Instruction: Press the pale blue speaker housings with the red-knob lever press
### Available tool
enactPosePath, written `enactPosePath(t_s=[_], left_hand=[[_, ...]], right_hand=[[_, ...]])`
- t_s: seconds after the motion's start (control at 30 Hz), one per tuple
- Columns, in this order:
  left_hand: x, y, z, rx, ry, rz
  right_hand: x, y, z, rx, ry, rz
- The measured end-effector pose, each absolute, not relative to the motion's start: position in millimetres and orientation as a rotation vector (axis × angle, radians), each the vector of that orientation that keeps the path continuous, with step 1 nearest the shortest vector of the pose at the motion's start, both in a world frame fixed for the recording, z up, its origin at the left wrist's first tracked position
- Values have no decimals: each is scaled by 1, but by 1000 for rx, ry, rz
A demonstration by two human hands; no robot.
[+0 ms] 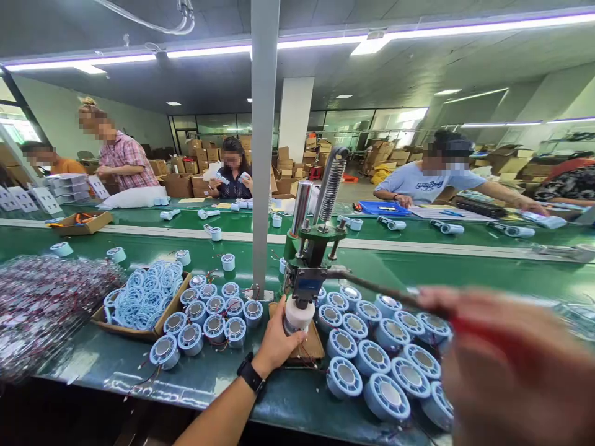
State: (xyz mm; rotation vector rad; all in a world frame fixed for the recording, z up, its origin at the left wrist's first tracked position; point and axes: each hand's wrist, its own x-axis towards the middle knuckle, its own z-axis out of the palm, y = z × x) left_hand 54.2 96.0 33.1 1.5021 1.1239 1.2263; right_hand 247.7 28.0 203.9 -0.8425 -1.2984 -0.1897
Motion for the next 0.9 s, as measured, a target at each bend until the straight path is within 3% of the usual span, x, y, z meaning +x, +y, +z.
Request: enactPosePath(t_s=[0.1, 0.2, 0.3, 0.43, 0.6, 0.73, 0.9], left_hand=[[52, 83, 40, 1537, 1131, 1217], [36, 65, 50, 1638, 1244, 1228], [-12, 51, 70, 1881, 1547, 1276], [-127, 51, 107, 1994, 2187, 1158], [-243, 65, 128, 1906, 2511, 813], [-261, 69, 122, 1927, 2560, 558], [-266, 70, 136, 1999, 2542, 527]], right_hand=[[235, 89, 282, -642, -1349, 58], [221, 136, 298, -597, -1419, 292], [212, 141, 257, -626, -1379, 356], [201, 100, 152, -745, -1139, 313], [172, 74, 33, -1080, -1195, 571], [156, 83, 7, -1217, -1183, 677], [151, 85, 9, -1111, -1162, 630]])
